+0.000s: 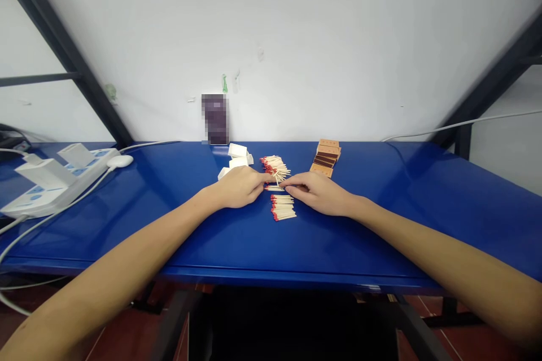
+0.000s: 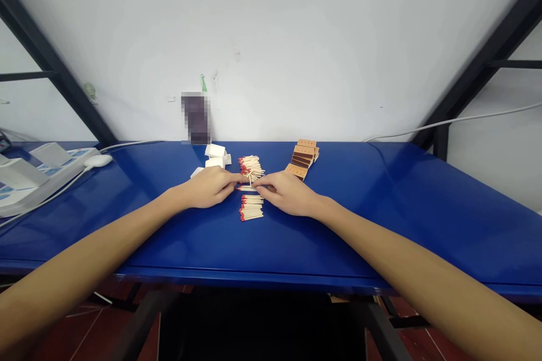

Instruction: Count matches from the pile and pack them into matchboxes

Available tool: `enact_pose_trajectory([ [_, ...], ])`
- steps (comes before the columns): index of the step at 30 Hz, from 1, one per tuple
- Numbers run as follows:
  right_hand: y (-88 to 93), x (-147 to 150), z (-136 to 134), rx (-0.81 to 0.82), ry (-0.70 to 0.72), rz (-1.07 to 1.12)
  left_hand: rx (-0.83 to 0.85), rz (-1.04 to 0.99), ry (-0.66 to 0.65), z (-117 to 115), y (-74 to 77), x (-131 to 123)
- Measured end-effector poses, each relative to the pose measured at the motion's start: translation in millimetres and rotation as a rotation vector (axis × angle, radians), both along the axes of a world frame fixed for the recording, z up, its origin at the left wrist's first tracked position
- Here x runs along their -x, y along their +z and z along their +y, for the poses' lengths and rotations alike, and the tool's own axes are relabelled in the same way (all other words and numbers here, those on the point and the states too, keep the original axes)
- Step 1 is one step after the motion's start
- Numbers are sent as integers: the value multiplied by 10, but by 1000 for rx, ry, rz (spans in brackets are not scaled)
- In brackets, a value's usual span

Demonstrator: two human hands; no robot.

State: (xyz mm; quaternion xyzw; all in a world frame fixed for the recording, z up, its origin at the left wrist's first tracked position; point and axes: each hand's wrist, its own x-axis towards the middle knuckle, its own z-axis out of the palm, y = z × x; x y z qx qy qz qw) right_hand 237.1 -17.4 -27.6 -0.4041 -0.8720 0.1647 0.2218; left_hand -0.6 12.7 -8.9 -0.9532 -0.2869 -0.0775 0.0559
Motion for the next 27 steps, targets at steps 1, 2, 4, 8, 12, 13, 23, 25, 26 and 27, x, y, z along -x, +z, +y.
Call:
enact_pose_trajectory([
  [1,-4,1,6,0,2,2,1,-3,-2,2,0,0],
  [2,-8,3,14,-1,3,5,1,-7,-5,3,-1,0],
  [4,-13,15,28,-6,-4,8,0,-15,-9,7,-5,2],
  [8,-13,64,45,-20,-46,7,6,-14,-1,16,-12,13],
  [12,-6,113,55,-18,-72,35,10,-18,-5,26,-21,18],
  [13,-4,121,57,-16,-75,42,9,-23,-8,26,-22,17],
  [23,17,45,51,32,-87,45,13,0,16,2,17,4],
  [25,31,31,32,43,-86,45,16,-4,15,-1,18,4],
  [26,38,30,20,47,-82,44,17,-7,13,-2,18,5],
  [27,45,33,8,50,-78,44,17,-10,12,-4,16,6],
])
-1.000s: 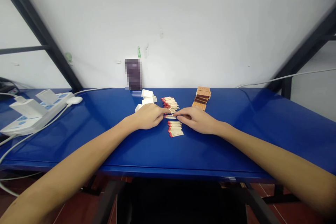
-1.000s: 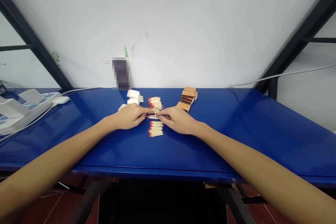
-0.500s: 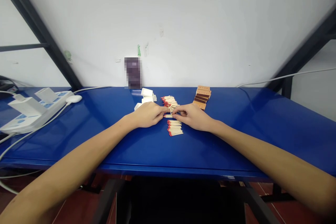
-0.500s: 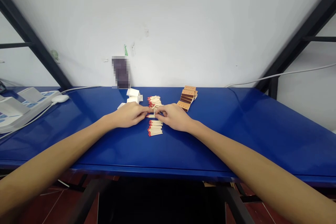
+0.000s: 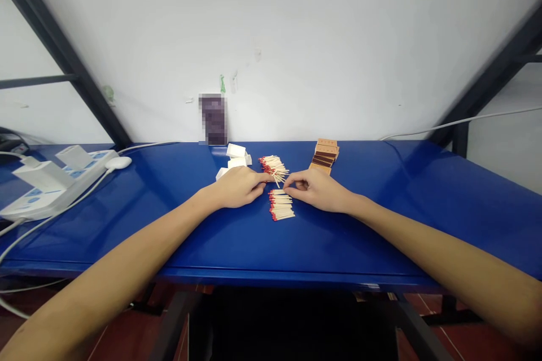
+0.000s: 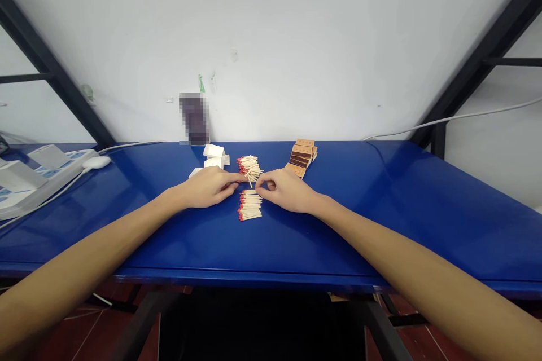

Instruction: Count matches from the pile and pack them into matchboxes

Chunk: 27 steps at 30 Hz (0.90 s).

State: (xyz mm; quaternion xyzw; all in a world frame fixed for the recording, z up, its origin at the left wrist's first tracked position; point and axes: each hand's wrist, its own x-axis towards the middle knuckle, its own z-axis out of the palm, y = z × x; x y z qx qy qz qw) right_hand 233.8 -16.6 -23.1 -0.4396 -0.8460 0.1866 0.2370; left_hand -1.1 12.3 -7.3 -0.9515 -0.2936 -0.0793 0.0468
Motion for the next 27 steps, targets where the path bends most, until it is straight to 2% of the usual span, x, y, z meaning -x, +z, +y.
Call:
enact_pose_trajectory([
  [6,0,21,-42,9,6,40,4,-11,-5,0,-8,2],
  [10,-25,0,-18,-52,-21,39,-8,-20,-16,11,-16,1],
  [16,-70,6,2,-174,75,-13,-23,-45,-69,14,-27,-11],
  [27,-44,-18,31,-181,-30,-66,-63,-63,-83,-10,-9,-13],
])
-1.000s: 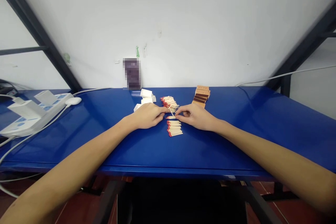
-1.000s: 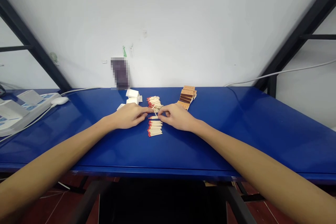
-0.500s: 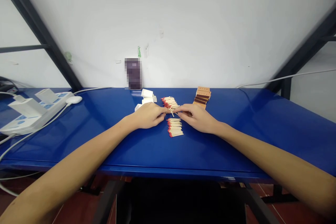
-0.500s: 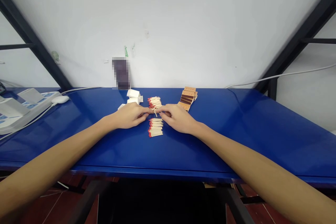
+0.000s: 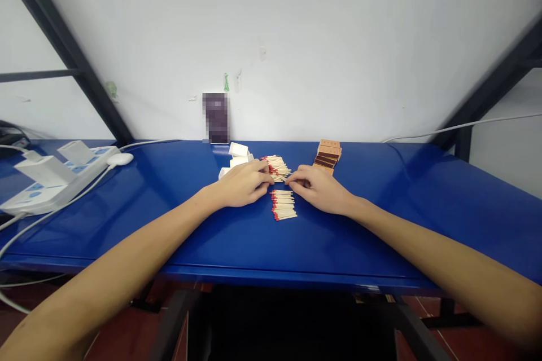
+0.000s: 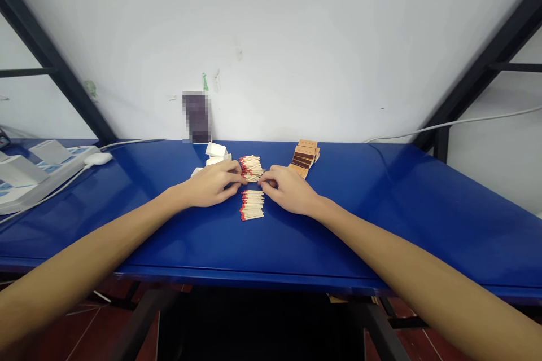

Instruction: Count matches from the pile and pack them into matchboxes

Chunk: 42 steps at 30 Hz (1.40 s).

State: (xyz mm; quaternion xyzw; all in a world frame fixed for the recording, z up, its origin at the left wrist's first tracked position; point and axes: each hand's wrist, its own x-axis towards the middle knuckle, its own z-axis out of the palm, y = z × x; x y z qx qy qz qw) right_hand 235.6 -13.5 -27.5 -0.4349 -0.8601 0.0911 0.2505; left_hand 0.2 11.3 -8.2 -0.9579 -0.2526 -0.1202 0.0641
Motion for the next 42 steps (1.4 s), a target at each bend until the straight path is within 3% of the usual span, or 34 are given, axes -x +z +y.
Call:
enact_pose_trajectory([
  [7,-25,-15,55,-16,-161,53,1,-3,19,10,-5,-2],
  [26,14,2,55,83,-196,29,-16,16,4,31,-36,-8],
  [35,67,-48,60,202,-113,-19,-11,22,-10,23,-27,-2],
  [42,8,-96,72,190,-57,-51,-13,18,-9,18,-34,-10],
])
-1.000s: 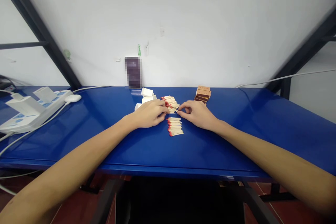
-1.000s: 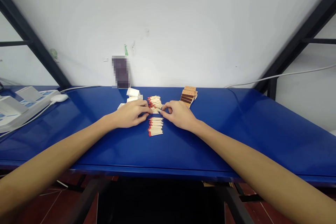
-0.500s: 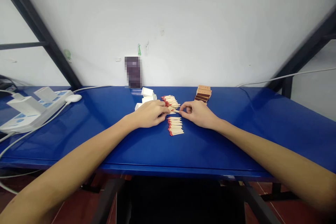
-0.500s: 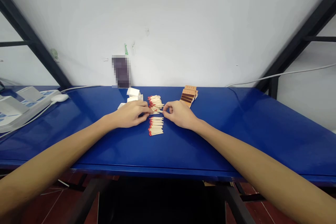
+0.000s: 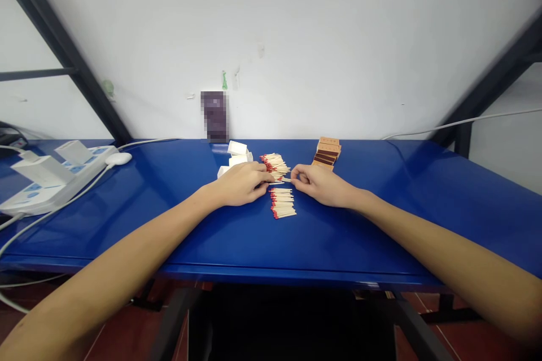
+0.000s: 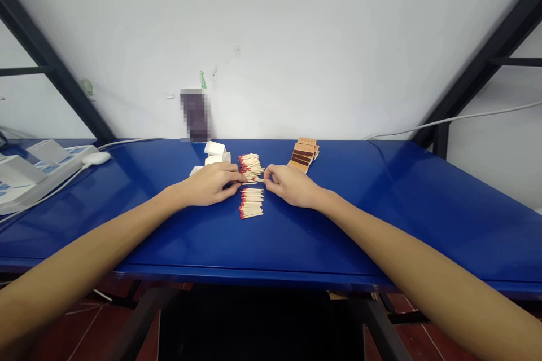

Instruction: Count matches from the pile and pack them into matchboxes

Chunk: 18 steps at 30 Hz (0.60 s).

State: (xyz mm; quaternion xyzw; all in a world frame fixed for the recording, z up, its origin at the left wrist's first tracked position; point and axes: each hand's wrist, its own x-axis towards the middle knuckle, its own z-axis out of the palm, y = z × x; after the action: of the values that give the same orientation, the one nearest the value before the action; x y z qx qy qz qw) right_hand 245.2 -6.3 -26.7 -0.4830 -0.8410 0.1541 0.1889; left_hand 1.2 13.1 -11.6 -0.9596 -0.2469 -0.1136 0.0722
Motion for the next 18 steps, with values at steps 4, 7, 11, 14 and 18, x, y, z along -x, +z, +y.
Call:
enact_pose_trajectory([
  [4,-3,6,-8,0,-7,14,-7,9,0,-4,4,-5],
  [7,15,9,-19,13,-1,35,1,13,3,-9,11,-6],
  [11,57,8,-33,65,7,59,12,8,3,-13,6,-7],
  [14,75,8,-37,89,2,64,21,-4,-5,-15,3,-9],
  [18,56,9,-28,82,0,75,20,-17,-14,-24,22,-7],
])
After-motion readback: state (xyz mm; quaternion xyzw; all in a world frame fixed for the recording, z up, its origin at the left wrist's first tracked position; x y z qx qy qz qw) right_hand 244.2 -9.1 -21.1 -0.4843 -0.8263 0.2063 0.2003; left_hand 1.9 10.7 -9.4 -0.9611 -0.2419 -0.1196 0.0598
